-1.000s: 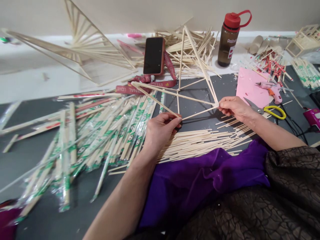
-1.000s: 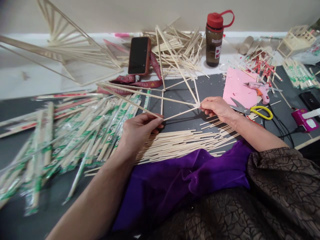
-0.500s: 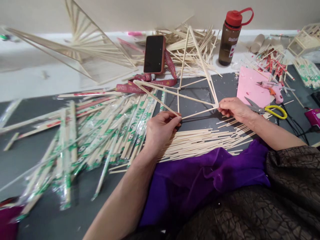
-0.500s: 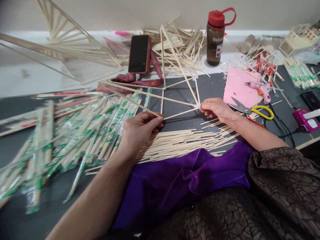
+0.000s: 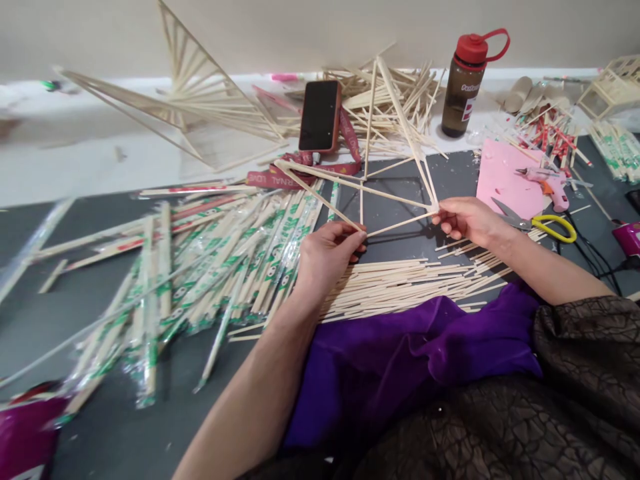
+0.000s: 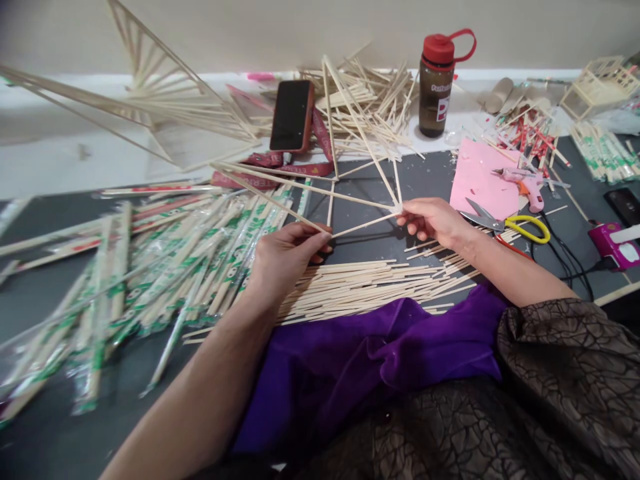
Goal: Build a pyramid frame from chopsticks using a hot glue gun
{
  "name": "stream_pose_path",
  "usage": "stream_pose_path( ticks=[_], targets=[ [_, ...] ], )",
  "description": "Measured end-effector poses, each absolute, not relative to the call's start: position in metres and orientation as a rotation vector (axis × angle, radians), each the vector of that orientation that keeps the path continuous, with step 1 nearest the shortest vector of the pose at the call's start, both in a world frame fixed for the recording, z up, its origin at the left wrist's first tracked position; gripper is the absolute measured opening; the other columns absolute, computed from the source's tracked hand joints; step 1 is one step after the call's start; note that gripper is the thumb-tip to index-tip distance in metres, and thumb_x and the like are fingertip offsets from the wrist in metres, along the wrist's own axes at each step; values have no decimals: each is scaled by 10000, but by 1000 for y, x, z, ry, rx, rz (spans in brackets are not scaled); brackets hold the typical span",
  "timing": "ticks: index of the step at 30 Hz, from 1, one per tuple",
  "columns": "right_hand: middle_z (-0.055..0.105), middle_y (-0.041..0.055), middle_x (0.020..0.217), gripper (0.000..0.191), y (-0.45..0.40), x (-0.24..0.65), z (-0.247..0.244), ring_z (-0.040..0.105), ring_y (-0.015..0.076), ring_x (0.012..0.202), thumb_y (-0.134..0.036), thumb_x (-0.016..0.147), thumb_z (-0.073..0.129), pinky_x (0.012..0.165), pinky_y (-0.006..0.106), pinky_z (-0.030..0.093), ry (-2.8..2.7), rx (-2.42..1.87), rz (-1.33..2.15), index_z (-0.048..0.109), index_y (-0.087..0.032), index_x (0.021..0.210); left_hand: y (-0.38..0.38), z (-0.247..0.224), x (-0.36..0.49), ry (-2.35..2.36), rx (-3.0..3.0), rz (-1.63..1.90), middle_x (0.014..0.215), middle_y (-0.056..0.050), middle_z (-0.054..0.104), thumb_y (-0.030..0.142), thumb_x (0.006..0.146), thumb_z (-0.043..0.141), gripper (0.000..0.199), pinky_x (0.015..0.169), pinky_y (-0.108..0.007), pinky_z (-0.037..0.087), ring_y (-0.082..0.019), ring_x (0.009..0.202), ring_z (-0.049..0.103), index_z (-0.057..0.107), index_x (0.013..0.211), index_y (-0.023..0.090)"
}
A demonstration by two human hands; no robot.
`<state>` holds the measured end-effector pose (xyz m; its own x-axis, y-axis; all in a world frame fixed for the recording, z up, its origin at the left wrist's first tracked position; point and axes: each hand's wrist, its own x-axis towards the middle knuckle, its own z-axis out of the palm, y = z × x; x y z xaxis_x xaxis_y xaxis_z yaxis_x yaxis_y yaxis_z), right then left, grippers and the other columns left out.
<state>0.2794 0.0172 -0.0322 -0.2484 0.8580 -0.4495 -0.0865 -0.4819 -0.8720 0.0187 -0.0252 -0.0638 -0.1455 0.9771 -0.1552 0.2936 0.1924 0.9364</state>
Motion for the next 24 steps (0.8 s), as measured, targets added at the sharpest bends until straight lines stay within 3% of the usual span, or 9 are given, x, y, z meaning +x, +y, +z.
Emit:
stream_pose_path(
  ticks=[9, 14, 16, 19, 24],
  targets=[
    [661, 14, 652, 114, 22, 268, -36, 500, 42, 480, -195, 768, 716, 356, 139, 300, -854, -1276, 1924, 669, -130, 687, -20, -57, 6, 1661, 1136, 1118, 852, -23, 694, 297, 680, 763, 325, 519, -237, 534, -159, 687, 684, 631, 954, 183],
    [665, 2, 680, 142, 17, 256, -38, 495, 43, 501, -263, 738, 763, 375, 149, 301, -847, -1184, 1956, 685, -145, 737, -42, -27, 11, 1933, 1645, 1213, 802, -12, 708, 291, 787, 741, 86, 695, -296, 548, -152, 714, 637, 680, 801, 231],
    [673, 1, 702, 187, 12, 250, -37, 497, 42, 509, -302, 712, 793, 383, 154, 305, -905, -1152, 1947, 695, -150, 758, -49, -19, 26, 1814, 1785, 1206, 879, -15, 740, 280, 807, 729, 85, 706, -294, 548, -135, 688, 636, 729, 874, 229],
    [673, 0, 710, 266, 4, 242, -35, 495, 43, 508, -374, 676, 834, 386, 164, 312, -1009, -1122, 1888, 684, -165, 746, -49, -17, 50, 1648, 1699, 1168, 1046, -41, 755, 233, 784, 740, 270, 624, -253, 538, -95, 632, 650, 743, 1051, 194],
    [659, -12, 700, 375, -3, 233, -37, 493, 44, 495, -479, 638, 869, 383, 174, 315, -1098, -1102, 1804, 650, -183, 713, -42, -27, 65, 1476, 1279, 1067, 727, -14, 718, 229, 773, 732, 336, 454, -197, 493, -131, 581, 692, 713, 1094, 131]
  ],
)
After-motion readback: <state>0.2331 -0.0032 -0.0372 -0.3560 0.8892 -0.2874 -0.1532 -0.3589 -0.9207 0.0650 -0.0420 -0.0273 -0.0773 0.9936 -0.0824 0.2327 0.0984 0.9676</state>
